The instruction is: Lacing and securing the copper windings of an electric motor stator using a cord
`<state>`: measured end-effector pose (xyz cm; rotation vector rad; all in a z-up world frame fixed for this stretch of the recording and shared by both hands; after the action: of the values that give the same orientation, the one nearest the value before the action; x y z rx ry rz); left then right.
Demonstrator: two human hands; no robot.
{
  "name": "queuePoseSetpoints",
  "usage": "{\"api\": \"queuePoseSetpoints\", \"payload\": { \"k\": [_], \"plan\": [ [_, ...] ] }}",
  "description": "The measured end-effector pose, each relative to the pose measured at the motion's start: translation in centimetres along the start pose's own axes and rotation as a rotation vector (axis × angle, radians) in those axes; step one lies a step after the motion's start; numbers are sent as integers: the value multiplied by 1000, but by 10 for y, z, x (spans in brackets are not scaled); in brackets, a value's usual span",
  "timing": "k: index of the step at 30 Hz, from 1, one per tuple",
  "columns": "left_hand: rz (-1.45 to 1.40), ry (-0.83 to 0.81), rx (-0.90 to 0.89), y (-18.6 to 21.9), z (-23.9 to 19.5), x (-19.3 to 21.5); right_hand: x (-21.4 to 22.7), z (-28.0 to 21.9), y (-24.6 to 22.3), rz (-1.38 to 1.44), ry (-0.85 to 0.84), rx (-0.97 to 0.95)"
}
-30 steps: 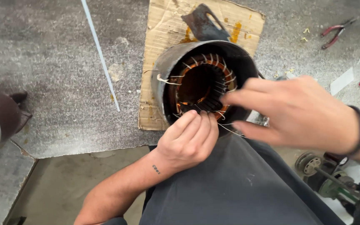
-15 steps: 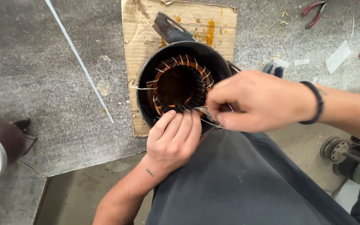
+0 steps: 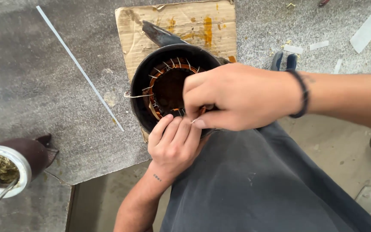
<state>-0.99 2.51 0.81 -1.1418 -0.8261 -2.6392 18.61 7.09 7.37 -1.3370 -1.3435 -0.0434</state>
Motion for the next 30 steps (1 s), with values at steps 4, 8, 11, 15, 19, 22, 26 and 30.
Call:
{"api": "queuePoseSetpoints", "payload": {
  "k": [4, 8, 11, 15, 19, 22, 26, 30],
  "plan": [
    [66, -14, 7, 1, 2, 1, 10, -8, -5, 285, -133, -34],
    [12, 10, -11, 2, 2, 0, 5, -9, -10, 53, -305, -251],
    [-36, 27, -19, 3, -2, -6, 16, -16, -13, 303, 47, 105],
    [34, -5, -15, 6, 9, -2, 19, -20, -13, -213, -261, -209],
    [46, 22, -30, 7, 8, -6, 25, -30, -17, 212, 147, 324],
    [33, 11, -1, 7, 7, -4, 42, -29, -18, 461, 86, 321],
    [96, -80, -16, 7, 7, -1, 35, -38, -16, -125, -466, -161],
    [95, -42, -10, 8, 9, -4, 35, -29, -21, -227, -547, -183]
  ]
}}
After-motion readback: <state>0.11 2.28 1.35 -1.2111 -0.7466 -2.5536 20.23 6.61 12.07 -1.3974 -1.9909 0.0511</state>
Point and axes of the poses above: each hand's wrist, its own z-axis towards the middle knuckle, its own x-axis out of the back of the hand, y = z × x, the point moved 1 cm from there along z, towards the middle knuckle, and after that the axes turned 14 degrees about -z, right-handed, at the moved point
